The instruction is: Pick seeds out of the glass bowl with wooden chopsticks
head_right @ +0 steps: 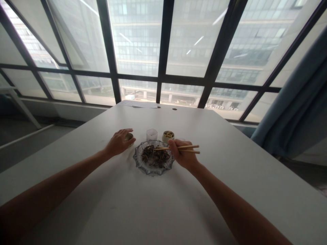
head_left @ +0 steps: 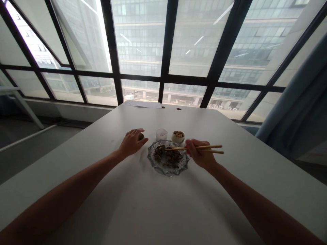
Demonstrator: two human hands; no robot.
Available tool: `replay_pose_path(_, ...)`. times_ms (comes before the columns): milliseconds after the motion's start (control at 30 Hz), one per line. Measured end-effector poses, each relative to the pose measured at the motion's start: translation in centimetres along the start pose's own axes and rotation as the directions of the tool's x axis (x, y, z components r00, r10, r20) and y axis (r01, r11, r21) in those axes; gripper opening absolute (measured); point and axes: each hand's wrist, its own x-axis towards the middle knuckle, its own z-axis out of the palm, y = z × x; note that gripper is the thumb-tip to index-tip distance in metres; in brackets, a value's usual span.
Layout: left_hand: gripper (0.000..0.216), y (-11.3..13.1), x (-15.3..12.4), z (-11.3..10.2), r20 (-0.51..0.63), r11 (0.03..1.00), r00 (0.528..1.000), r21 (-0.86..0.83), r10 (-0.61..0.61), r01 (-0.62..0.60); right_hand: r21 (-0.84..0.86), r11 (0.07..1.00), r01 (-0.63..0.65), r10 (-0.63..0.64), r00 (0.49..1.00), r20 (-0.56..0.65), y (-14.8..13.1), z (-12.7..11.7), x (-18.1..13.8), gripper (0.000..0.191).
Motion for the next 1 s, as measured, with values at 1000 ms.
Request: replay_pose_path(1000, 0.055, -2.0, -2.8, 2.0, -0.063, 0.950, 0.974, -0.243, -0.216, 0.195, 0.123, 0.987, -0.100, 0.107, 0.993, -0.055, 1.2, 2.3, -1.7, 0.053)
